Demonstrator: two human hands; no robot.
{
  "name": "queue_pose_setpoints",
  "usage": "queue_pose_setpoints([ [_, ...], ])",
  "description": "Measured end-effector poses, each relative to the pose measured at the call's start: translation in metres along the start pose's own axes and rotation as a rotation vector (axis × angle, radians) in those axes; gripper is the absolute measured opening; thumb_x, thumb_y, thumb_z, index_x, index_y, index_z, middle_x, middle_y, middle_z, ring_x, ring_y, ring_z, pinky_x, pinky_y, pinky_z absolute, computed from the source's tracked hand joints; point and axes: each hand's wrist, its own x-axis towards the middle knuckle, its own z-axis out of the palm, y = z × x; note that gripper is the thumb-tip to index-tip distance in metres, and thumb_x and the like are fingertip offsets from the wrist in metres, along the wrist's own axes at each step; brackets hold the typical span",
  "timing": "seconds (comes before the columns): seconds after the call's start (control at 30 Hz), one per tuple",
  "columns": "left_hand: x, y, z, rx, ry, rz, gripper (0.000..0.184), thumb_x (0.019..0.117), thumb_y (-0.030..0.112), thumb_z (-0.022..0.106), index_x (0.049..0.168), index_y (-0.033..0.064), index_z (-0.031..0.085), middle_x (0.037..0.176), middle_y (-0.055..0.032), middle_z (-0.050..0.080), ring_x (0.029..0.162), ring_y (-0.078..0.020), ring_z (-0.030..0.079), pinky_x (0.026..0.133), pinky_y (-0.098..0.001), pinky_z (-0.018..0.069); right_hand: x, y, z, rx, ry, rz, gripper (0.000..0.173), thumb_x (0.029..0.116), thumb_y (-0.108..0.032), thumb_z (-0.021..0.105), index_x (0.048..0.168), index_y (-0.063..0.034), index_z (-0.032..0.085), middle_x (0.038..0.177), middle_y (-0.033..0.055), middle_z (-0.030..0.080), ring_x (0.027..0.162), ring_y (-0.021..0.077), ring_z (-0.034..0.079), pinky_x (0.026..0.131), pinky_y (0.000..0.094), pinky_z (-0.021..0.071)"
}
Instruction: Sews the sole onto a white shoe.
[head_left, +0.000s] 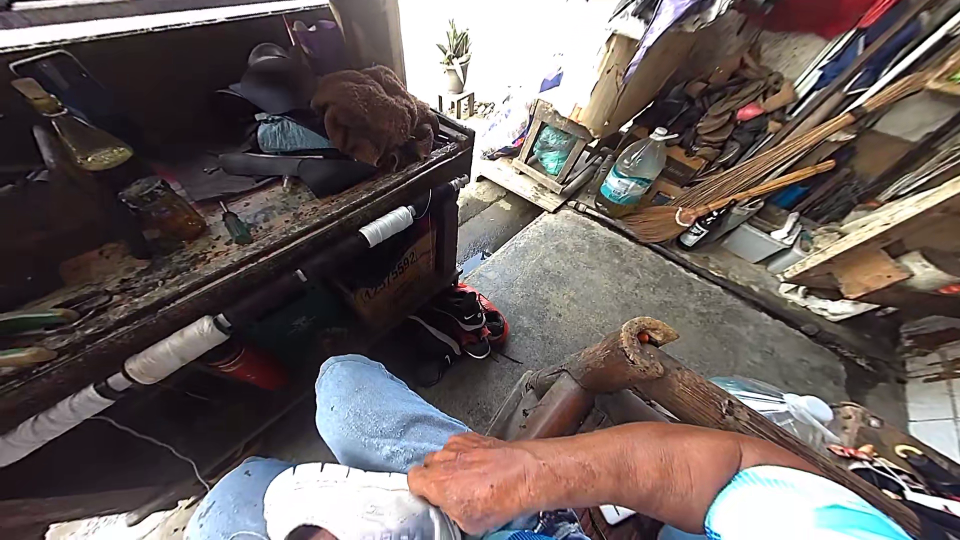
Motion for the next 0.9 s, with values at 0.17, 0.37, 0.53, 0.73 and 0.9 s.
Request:
queue_pose_setpoints([
  [0.17,0.001,0.011,0.012,0.029,0.187,-0.175,0.019,0.0855,0.015,0.068,0.103,0.0113,0.073,0.096,0.0085,0.073,0.094,0.0058,0.066,0.089,-0.0231,0.0560,-0.010,0.025,0.015,-0.139,0.260,-0.044,0.022,0.1062,-0.025,0.047,0.103,-0.0103,0.063,0.073,0.0110,0.064,0.069,0.0337,0.068,0.057,0.0547,0.0529],
  [0.37,0.013,0.018,0.009,0.102,0.150,-0.165,0.017,0.0913,0.019,0.062,0.104,0.0131,0.073,0.099,0.0071,0.072,0.098,0.0058,0.064,0.091,-0.0234,0.0537,-0.012,0.036,0.039,-0.057,0.451,-0.051,0.030,0.1088,-0.030,0.044,0.100,-0.0128,0.067,0.071,0.0050,0.065,0.065,0.0240,0.067,0.054,0.0449,0.0513],
  [0.53,0.013,0.018,0.010,0.111,0.101,-0.207,0.014,0.0929,0.023,0.061,0.097,0.0158,0.073,0.089,0.0086,0.070,0.088,0.0053,0.063,0.081,-0.0246,0.0538,-0.016,0.037,0.039,-0.062,0.428,-0.062,0.026,0.1068,-0.028,0.049,0.097,-0.0144,0.068,0.067,0.0011,0.062,0.061,0.0189,0.065,0.051,0.0397,0.0492],
  [0.73,0.015,0.022,0.006,0.060,-0.020,-0.225,0.012,0.0906,0.020,0.062,0.091,0.0157,0.073,0.083,0.0113,0.067,0.081,0.0088,0.060,0.075,-0.0183,0.0509,-0.010,0.021,0.007,-0.087,0.021,0.028,0.019,0.1084,-0.026,0.047,0.102,-0.0142,0.061,0.073,0.0006,0.060,0.071,0.0188,0.064,0.063,0.0411,0.0505],
  [0.9,0.011,0.009,0.010,-0.056,0.100,-0.150,0.011,0.0905,0.015,0.063,0.094,0.0160,0.072,0.087,0.0143,0.069,0.086,0.0108,0.062,0.080,-0.0144,0.0528,-0.010,0.040,0.019,-0.124,0.294,-0.134,0.023,0.1055,-0.025,0.050,0.092,-0.0143,0.064,0.063,-0.0003,0.056,0.058,0.0183,0.061,0.049,0.0386,0.0471],
])
